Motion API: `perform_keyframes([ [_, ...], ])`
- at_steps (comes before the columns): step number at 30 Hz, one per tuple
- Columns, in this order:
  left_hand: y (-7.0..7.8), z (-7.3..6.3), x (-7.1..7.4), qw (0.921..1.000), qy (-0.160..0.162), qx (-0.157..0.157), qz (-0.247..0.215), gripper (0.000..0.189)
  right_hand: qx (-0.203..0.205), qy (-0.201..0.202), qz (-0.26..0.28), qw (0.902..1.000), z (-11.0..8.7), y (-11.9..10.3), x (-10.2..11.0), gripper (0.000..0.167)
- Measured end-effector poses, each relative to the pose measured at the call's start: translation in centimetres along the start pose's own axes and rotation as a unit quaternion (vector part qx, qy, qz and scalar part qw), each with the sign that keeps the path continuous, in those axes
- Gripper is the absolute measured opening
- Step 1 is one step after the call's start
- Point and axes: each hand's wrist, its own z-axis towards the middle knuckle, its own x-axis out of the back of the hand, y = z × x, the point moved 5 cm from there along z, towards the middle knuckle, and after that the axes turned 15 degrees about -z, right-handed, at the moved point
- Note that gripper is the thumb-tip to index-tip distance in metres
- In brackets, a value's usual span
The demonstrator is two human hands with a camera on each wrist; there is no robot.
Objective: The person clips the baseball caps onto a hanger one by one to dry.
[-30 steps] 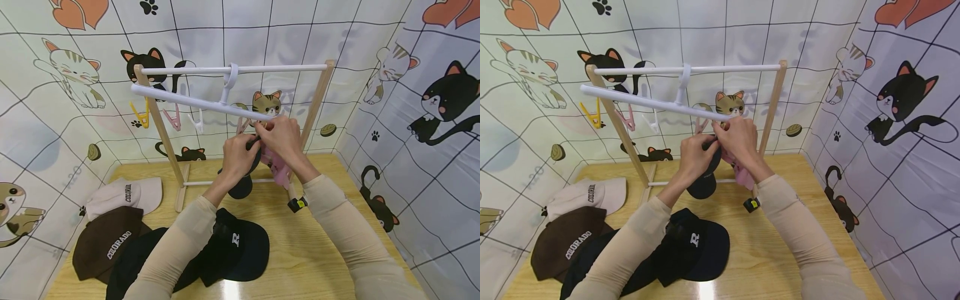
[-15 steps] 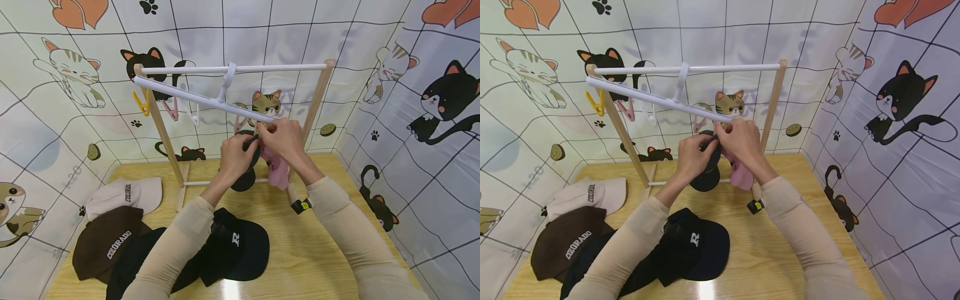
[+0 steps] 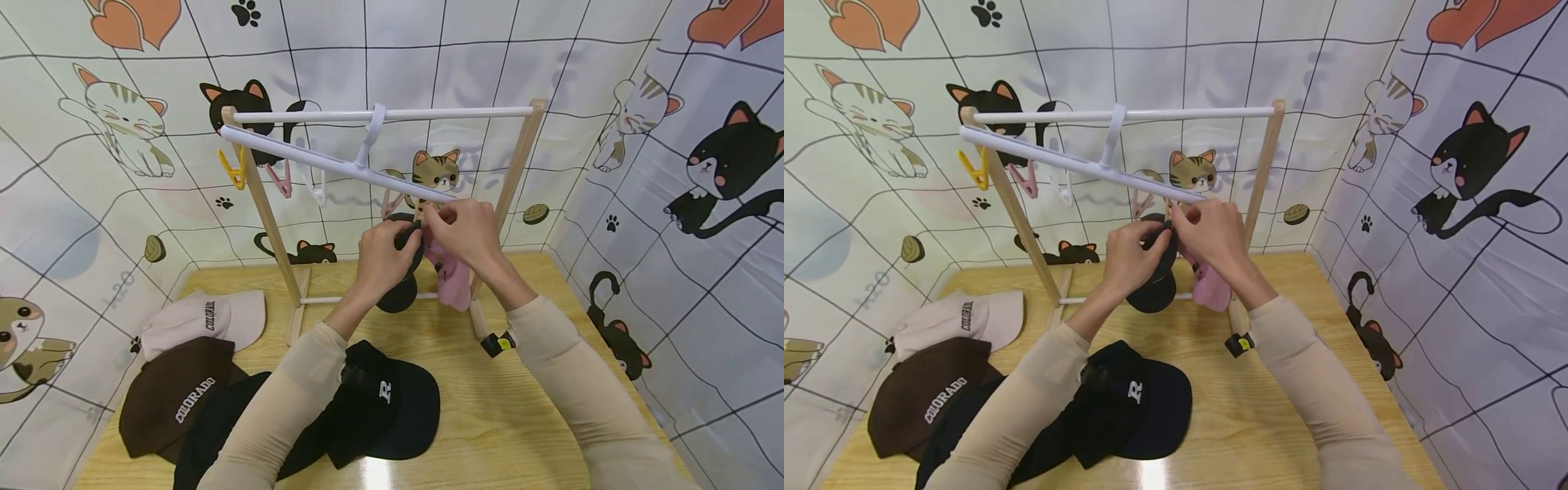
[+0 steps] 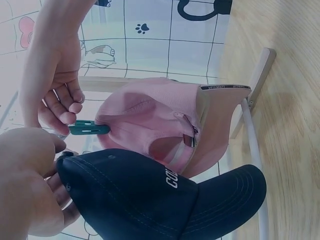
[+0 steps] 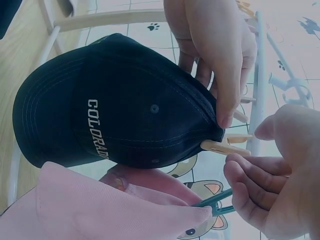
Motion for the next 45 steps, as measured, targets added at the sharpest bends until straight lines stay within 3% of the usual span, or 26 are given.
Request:
perform_keyframes([
  [15, -0.1, -0.2, 0.4, 0.9984, -0.043, 0.034, -0.011, 0.035, 0.005, -0.020, 0.082, 0.9964, -0.7, 0.8, -0.1, 0.036],
  [24, -0.4, -0.5, 0.4, 0.9942, -0.086, 0.064, -0.013, 0.045, 0.010, -0.044, 0.118, 0.9920, -1.5, 1.1, -0.5, 0.036],
  [37, -1.1, -1.1, 0.6, 0.9862, -0.138, 0.090, 0.013, 0.066, 0.030, -0.078, 0.135, 0.9873, -2.1, 1.0, -0.8, 0.046],
  [45, -1.1, -1.9, 1.4, 0.9843, -0.148, 0.096, 0.010, 0.073, 0.058, -0.100, 0.135, 0.9840, -2.4, 0.7, -0.9, 0.053],
])
